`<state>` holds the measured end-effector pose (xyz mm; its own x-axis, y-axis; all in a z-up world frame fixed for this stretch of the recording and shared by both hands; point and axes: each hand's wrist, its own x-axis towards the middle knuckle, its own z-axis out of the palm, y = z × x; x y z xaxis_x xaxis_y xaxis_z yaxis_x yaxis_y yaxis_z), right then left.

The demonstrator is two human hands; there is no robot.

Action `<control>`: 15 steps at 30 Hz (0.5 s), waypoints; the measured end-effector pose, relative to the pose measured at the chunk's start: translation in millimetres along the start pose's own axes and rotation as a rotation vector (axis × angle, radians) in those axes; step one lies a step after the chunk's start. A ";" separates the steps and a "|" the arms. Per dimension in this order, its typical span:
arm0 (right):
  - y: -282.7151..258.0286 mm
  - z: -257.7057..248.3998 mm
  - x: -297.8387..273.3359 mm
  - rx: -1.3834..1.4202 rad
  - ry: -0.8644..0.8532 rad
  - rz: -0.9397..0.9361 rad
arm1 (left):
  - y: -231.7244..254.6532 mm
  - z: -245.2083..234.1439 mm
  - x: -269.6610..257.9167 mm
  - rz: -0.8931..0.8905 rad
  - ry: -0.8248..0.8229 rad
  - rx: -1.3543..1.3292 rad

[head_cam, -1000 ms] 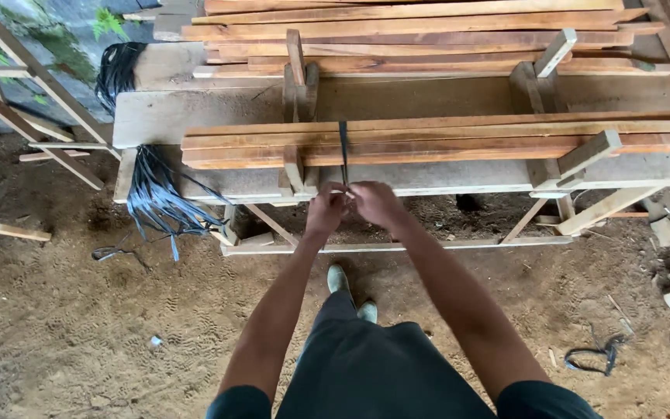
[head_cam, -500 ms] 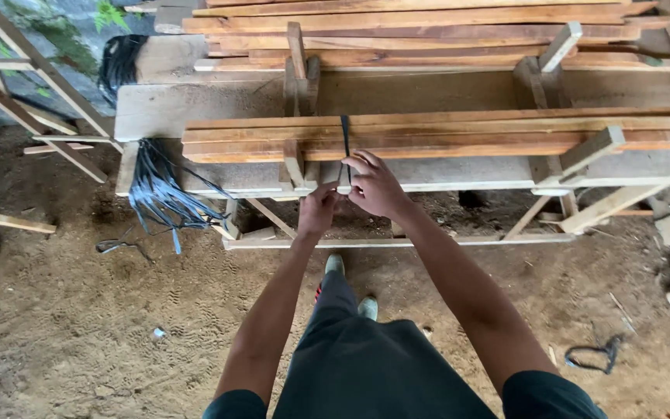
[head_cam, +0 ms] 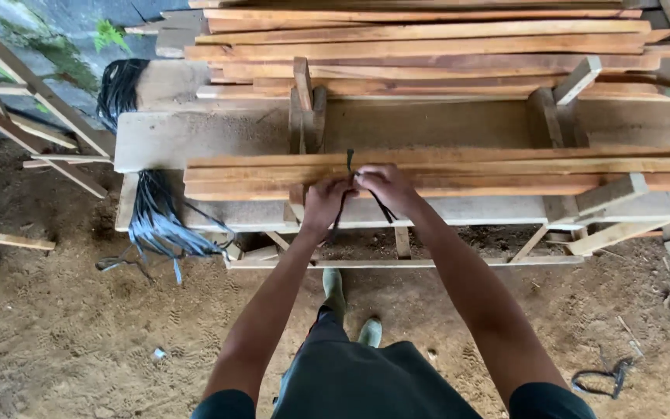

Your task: Bundling thin wooden planks together using black straps.

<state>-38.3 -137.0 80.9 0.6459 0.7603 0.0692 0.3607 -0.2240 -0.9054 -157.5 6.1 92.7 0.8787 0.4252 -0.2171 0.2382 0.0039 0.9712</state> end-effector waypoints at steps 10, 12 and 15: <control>73.4 3.9 106.0 0.530 0.373 0.270 | 7.7 -23.6 131.7 0.009 -0.044 -0.195; 98.4 0.1 120.0 0.497 0.436 0.270 | -26.4 -16.8 171.5 0.052 -0.116 -0.306; 116.0 -1.8 125.5 0.431 0.454 0.274 | -86.7 -3.1 219.7 0.010 -0.167 -0.295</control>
<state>85.7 -68.7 -14.7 0.9279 0.3585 -0.1026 -0.0954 -0.0379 -0.9947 13.6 102.0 -38.9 0.9418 0.2720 -0.1973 0.1213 0.2723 0.9545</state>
